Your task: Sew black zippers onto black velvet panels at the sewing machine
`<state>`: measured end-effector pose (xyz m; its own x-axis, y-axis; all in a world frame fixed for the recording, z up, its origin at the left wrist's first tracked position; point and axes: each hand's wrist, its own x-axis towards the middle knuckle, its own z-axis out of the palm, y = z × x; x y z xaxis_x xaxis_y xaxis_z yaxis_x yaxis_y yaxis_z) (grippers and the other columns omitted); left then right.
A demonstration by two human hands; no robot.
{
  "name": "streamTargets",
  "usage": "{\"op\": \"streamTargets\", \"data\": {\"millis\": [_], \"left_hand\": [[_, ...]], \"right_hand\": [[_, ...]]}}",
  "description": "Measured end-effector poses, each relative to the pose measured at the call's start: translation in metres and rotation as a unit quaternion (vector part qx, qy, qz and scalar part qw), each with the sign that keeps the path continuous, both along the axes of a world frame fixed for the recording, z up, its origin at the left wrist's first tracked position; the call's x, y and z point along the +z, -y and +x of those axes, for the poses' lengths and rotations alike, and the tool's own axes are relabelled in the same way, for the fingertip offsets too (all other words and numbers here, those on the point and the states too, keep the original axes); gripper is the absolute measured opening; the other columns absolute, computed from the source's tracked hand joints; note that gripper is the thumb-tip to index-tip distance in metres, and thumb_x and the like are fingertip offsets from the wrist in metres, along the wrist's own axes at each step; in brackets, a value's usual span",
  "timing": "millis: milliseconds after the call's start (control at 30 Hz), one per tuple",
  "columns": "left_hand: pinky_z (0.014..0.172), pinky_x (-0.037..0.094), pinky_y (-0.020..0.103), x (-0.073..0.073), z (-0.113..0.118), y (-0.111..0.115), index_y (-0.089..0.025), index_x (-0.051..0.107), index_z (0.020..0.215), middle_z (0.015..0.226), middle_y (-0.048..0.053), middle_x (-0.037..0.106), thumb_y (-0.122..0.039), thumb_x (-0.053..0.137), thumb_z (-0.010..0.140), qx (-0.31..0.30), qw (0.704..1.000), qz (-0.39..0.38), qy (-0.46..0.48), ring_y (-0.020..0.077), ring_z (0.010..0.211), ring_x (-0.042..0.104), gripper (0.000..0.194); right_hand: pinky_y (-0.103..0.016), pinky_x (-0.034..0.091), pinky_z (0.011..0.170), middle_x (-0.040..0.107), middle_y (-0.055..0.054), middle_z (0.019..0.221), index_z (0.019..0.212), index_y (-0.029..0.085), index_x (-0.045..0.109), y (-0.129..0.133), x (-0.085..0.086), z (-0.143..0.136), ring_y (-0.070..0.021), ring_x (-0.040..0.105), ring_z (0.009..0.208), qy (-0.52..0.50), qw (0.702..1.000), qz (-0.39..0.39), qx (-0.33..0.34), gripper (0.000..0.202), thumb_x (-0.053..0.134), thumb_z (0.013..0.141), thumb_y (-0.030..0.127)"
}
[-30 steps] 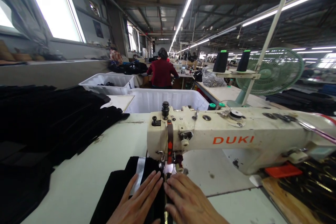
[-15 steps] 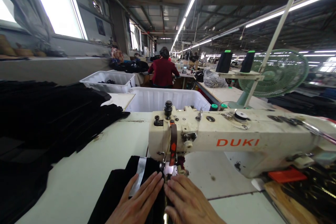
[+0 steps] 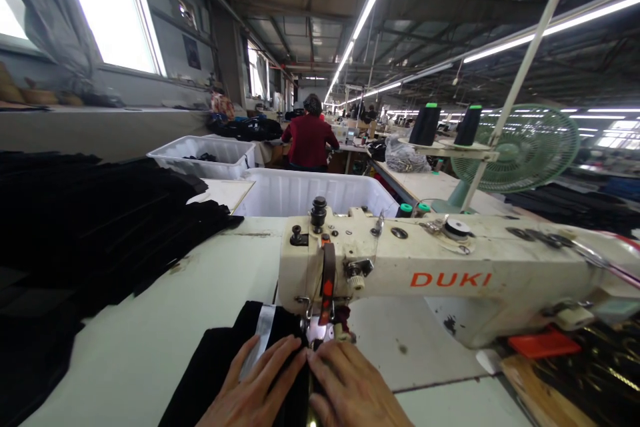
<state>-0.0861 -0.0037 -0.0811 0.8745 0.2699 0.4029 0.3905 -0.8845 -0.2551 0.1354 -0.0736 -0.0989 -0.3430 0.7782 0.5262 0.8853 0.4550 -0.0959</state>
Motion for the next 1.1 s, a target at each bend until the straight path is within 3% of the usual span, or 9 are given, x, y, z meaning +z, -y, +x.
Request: {"op": "streamTargets", "data": {"millis": [167, 367, 600, 767, 900, 1100], "left_hand": [[0.111, 0.039, 0.039, -0.005, -0.002, -0.003, -0.018, 0.045, 0.145, 0.140, 0.006, 0.058, -0.011, 0.050, 0.081, -0.014, 0.999, 0.027, 0.019, 0.0228, 0.129, 0.053, 0.064], [0.112, 0.036, 0.046, 0.007, 0.002, -0.004, -0.019, 0.038, 0.149, 0.148, 0.006, 0.049, -0.005, 0.051, 0.081, 0.019, 0.999, -0.011, -0.023, 0.0230, 0.137, 0.044, 0.070], [0.114, 0.034, 0.042, 0.007, 0.006, -0.007, -0.016, 0.046, 0.143, 0.137, 0.005, 0.060, -0.004, 0.049, 0.081, 0.007, 0.999, 0.006, -0.033, 0.0187, 0.131, 0.050, 0.063], [0.114, 0.033, 0.042, 0.012, 0.009, -0.010, -0.014, 0.051, 0.139, 0.138, 0.005, 0.059, -0.003, 0.053, 0.077, 0.004, 0.999, 0.038, -0.010, 0.0203, 0.130, 0.052, 0.063], [0.117, 0.025, 0.043, 0.010, 0.009, -0.008, -0.013, 0.050, 0.140, 0.138, 0.006, 0.060, 0.002, 0.052, 0.076, 0.004, 0.999, 0.046, -0.002, 0.0196, 0.130, 0.052, 0.066], [0.115, 0.026, 0.048, 0.014, 0.007, -0.004, -0.011, 0.045, 0.143, 0.141, 0.010, 0.057, -0.005, 0.054, 0.079, -0.001, 1.000, 0.001, -0.007, 0.0236, 0.132, 0.050, 0.064]], "right_hand": [[-0.030, 0.056, 0.089, 0.070, -0.008, 0.115, 0.123, 0.015, 0.060, -0.003, 0.000, 0.003, -0.0233, 0.065, 0.101, 0.021, 0.999, 0.029, 0.010, 0.041, 0.065, 0.091, 0.040], [-0.033, 0.059, 0.083, 0.072, -0.008, 0.112, 0.120, 0.013, 0.062, -0.014, -0.003, -0.001, -0.0251, 0.068, 0.097, 0.055, 0.991, 0.120, -0.017, 0.038, 0.065, 0.091, 0.037], [-0.030, 0.061, 0.077, 0.074, -0.006, 0.107, 0.112, 0.016, 0.066, -0.018, -0.007, -0.002, -0.0240, 0.072, 0.089, 0.043, 0.984, 0.168, -0.036, 0.028, 0.057, 0.095, 0.036], [-0.033, 0.062, 0.075, 0.074, -0.006, 0.109, 0.114, 0.016, 0.066, -0.021, -0.007, -0.003, -0.0253, 0.073, 0.089, 0.036, 0.984, 0.164, -0.053, 0.030, 0.049, 0.098, 0.034], [-0.034, 0.063, 0.076, 0.074, -0.004, 0.111, 0.115, 0.016, 0.066, -0.019, -0.003, -0.001, -0.0253, 0.073, 0.092, 0.030, 0.986, 0.158, -0.041, 0.032, 0.043, 0.101, 0.034], [-0.033, 0.062, 0.079, 0.071, -0.005, 0.119, 0.122, 0.015, 0.064, -0.016, 0.000, 0.008, -0.0259, 0.072, 0.097, 0.100, 0.987, 0.123, -0.017, 0.033, 0.053, 0.097, 0.034]]}}
